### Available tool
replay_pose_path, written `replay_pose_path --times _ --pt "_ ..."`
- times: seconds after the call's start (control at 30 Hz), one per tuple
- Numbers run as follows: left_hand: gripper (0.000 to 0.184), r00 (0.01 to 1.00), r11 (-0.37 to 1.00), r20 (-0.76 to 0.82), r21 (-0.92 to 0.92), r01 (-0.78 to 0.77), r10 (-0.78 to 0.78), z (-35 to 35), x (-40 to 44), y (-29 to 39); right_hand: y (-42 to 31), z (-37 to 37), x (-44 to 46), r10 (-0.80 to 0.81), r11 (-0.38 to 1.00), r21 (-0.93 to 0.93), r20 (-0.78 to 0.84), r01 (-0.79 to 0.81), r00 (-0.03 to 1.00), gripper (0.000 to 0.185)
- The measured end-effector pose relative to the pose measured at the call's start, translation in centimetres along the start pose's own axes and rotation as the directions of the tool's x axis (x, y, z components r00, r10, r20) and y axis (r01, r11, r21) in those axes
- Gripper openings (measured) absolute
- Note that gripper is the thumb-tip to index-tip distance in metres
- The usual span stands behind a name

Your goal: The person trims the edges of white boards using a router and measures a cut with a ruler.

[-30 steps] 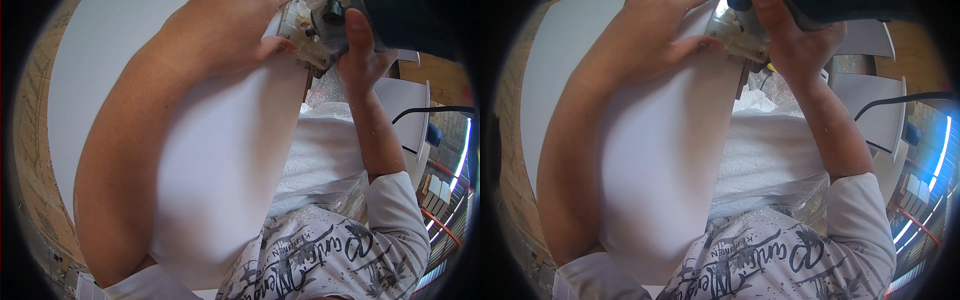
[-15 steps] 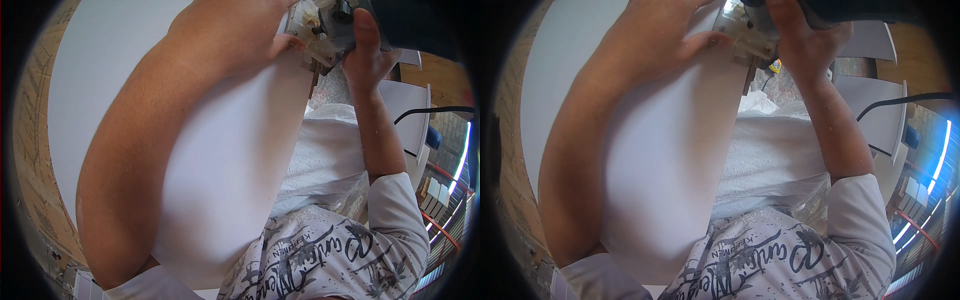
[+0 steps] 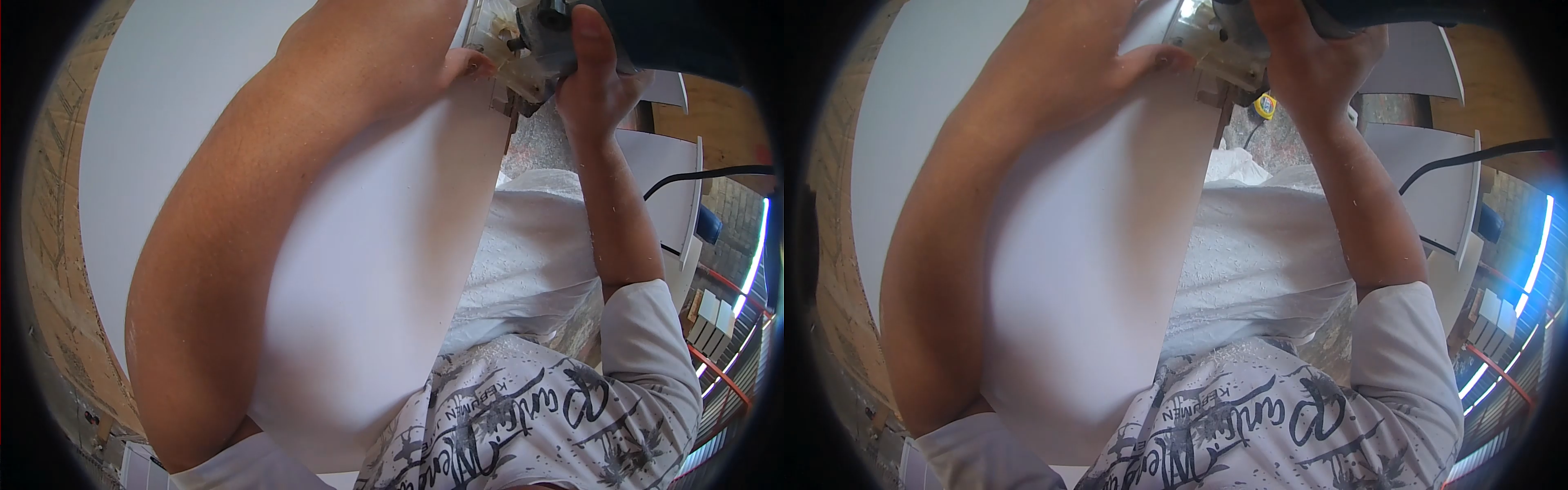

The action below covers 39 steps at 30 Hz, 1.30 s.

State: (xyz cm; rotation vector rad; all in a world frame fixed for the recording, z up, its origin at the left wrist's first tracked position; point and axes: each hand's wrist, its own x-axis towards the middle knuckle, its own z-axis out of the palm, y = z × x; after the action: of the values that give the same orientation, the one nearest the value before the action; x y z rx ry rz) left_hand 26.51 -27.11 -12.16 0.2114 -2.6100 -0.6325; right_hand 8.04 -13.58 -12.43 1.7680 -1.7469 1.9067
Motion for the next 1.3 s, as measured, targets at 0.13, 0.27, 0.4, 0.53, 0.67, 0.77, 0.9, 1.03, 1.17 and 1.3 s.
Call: replay_pose_path --times 0.13,0.27,0.4,0.53,0.67,0.77,0.9,1.03,1.17,1.3 --pt "0.059 1.0 1.0 0.004 -0.009 0.015 -0.015 -0.7 -0.2 0.6 -0.1 0.4 0.1 -0.006 1.0 0.02 -0.02 0.007 1.0 0.048" --pt "0.059 0.999 0.998 -0.021 0.048 0.043 -0.042 0.4 0.0 0.1 -0.1 0.3 0.3 -0.003 1.0 0.008 0.0 0.003 1.0 0.046" --pt "0.059 0.998 0.997 -0.026 0.05 0.063 -0.062 0.4 0.0 0.4 0.1 0.1 0.3 0.011 1.0 0.023 0.006 -0.011 1.0 0.045" --pt "0.058 0.997 0.997 -0.059 0.052 0.054 -0.051 0.7 0.0 0.2 0.0 0.2 0.5 0.017 1.0 0.016 0.007 -0.018 1.0 0.043" --pt "0.054 0.996 0.995 -0.028 0.032 0.09 -0.089 0.1 0.2 0.6 0.2 0.1 0.5 0.021 1.0 -0.001 -0.002 -0.021 1.0 0.042" --pt "0.05 0.994 0.997 -0.088 0.042 0.07 -0.066 1.1 0.3 -0.2 0.1 0.5 0.2 0.045 0.999 0.018 -0.01 -0.044 0.999 0.043" --pt "0.048 0.99 0.995 -0.117 0.05 0.089 -0.083 1.5 0.4 -0.2 0.2 0.4 0.6 0.027 1.0 0.004 -0.005 -0.027 1.0 0.043" --pt "0.046 0.986 0.986 -0.07 0.062 0.157 -0.153 0.1 0.4 1.2 1.0 0.1 0.8 0.042 0.998 0.039 -0.009 -0.042 0.999 0.043" --pt "0.043 0.978 0.975 -0.062 0.091 0.203 -0.197 0.0 0.6 1.6 1.2 0.0 1.2 0.015 1.0 0.009 -0.035 -0.015 0.999 0.044" --pt "0.041 0.972 0.967 -0.048 0.099 0.233 -0.229 -0.7 0.6 2.4 0.9 0.7 1.1 0.032 0.999 0.042 -0.061 -0.03 0.998 0.046"
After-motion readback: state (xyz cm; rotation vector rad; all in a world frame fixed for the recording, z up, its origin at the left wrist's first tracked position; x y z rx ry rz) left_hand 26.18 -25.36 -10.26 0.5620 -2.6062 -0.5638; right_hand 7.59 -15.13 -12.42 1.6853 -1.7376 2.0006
